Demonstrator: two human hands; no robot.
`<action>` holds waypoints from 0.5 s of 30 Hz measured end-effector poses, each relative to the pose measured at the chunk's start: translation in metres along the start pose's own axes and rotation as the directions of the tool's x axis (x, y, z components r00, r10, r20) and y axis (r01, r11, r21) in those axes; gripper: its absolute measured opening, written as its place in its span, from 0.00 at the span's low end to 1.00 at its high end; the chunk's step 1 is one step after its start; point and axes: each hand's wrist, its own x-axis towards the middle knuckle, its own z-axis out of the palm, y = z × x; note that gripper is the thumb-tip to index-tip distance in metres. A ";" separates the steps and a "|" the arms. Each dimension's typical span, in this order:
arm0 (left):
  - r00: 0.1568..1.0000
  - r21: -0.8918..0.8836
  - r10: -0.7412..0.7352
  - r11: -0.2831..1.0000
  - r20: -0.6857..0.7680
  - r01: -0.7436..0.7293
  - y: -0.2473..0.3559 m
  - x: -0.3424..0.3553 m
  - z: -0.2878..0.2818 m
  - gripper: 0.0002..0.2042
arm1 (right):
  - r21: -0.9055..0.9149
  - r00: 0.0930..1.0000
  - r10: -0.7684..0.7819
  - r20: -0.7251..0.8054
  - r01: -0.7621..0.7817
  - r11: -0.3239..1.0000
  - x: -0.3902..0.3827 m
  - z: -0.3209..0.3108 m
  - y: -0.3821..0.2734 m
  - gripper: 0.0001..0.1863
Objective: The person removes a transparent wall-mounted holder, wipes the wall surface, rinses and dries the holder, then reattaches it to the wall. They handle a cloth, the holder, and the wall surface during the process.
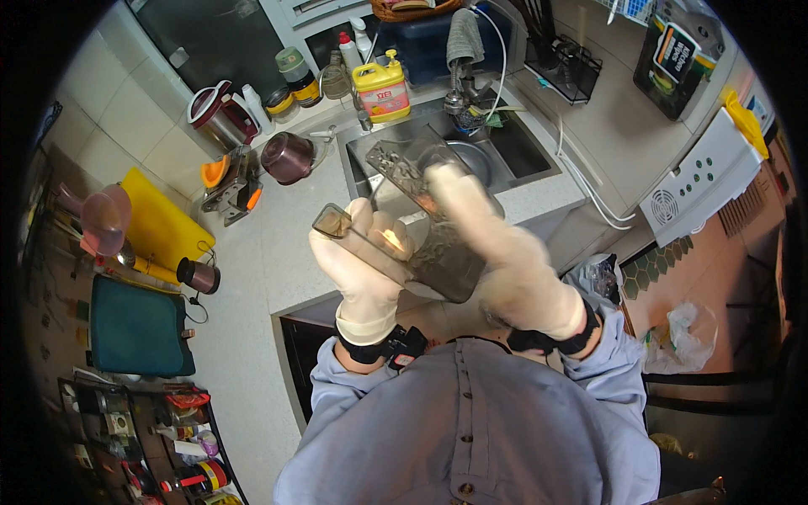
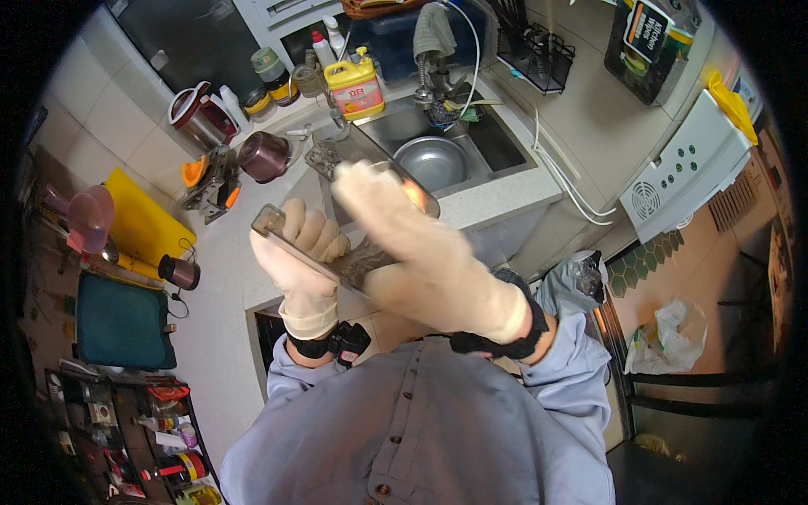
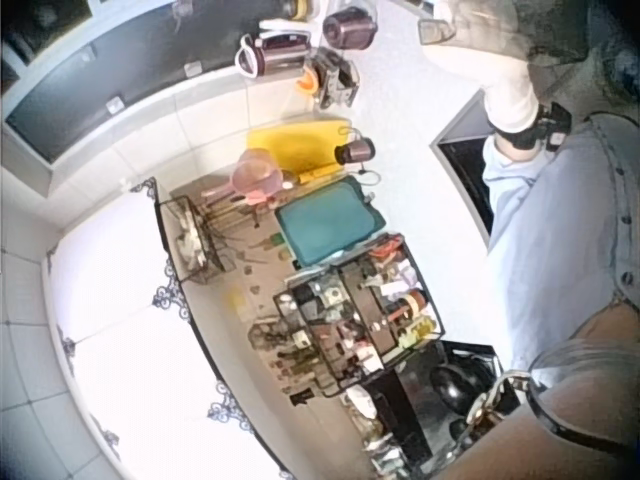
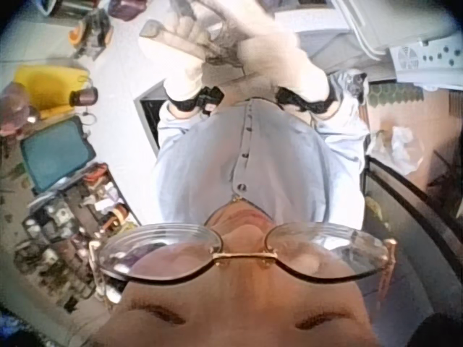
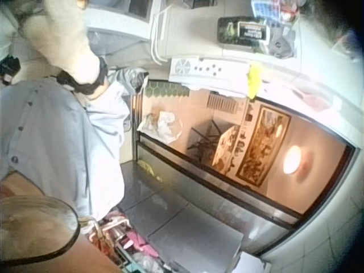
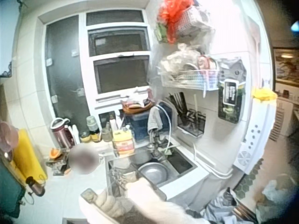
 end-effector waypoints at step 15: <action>0.993 -0.117 0.028 0.993 0.111 -0.015 0.004 0.002 0.001 0.19 | -0.307 0.991 -0.130 -0.023 0.117 0.945 -0.012 -0.003 0.010 0.41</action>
